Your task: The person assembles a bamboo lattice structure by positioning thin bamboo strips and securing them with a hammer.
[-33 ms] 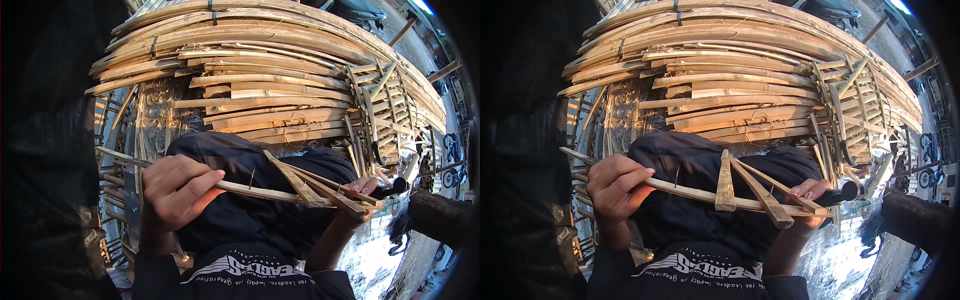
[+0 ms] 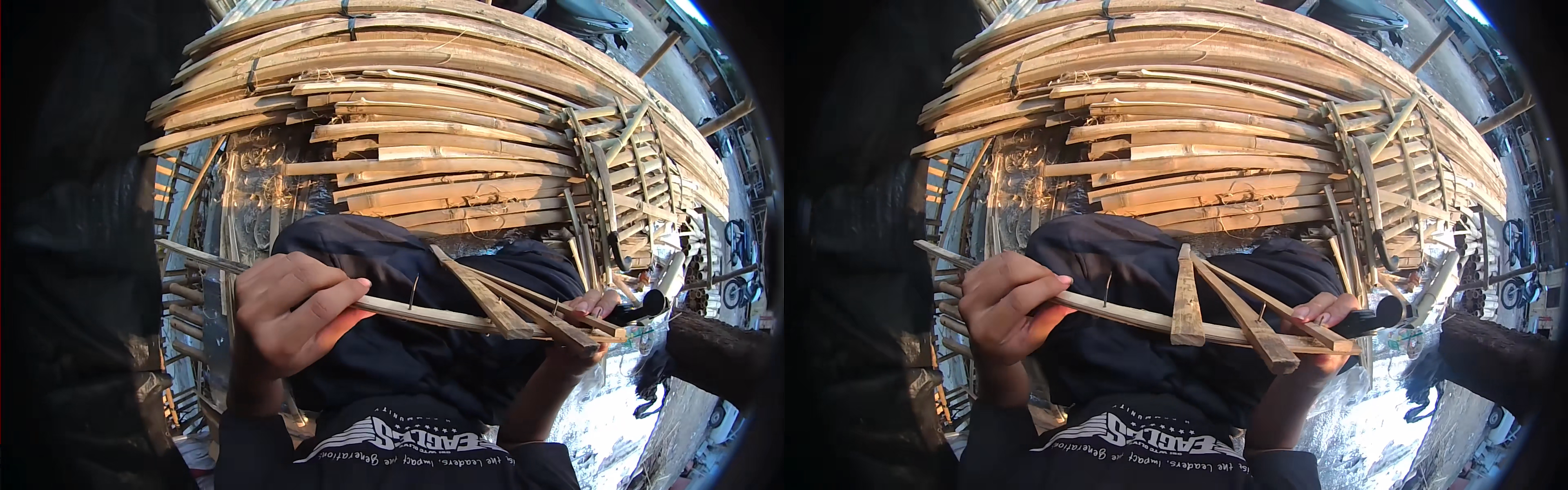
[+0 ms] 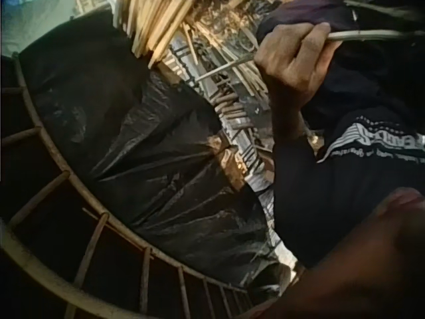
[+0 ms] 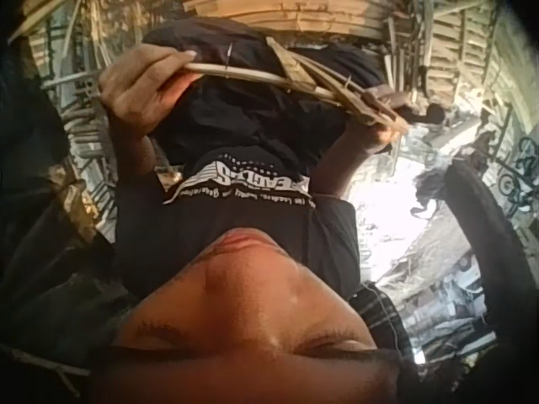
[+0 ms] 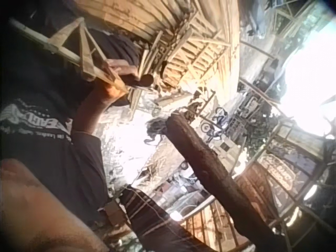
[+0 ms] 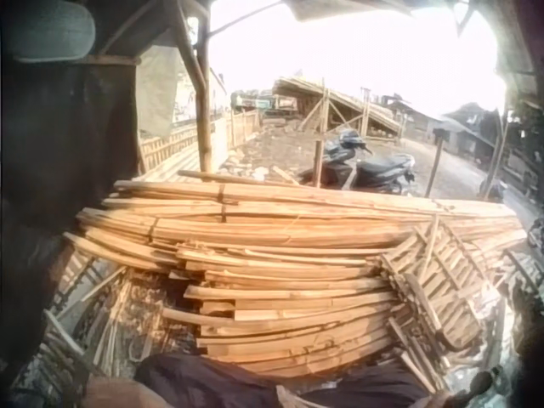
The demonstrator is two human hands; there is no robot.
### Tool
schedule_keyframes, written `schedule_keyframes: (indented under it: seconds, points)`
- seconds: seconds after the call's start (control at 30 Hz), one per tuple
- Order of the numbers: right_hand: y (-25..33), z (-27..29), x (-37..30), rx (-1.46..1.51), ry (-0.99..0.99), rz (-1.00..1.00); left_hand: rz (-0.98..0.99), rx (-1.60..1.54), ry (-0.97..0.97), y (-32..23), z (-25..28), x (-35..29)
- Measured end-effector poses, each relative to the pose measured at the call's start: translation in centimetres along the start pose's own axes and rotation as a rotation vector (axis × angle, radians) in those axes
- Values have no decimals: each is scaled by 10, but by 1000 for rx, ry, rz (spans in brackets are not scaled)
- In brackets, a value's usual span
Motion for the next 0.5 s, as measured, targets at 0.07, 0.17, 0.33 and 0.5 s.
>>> schedule_keyframes:
  seconds: [0.07, 0.17, 0.33, 0.5]
  points:
    - [3, -5, 1, 1, -106, 65, 29, -58, 21, -1, -2, 2]
    - [1, -3, 1, -36, -48, 53, -22, -74, 15, -1, -4, 8]
    - [0, -6, 3, -83, -17, 51, 37, -114, -45, -4, -10, 12]
    - [0, -6, 1, -92, -47, 63, -59, 102, -55, -22, -8, 30]
Point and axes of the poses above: each hand's wrist, its own x-axis towards the middle knuckle, its own z-axis out of the back of the hand, y = z × x, the point moved 4 cm from there along x, towards the middle knuckle, and after that the axes turned 12 degrees about -z, right-handed, at the moved point
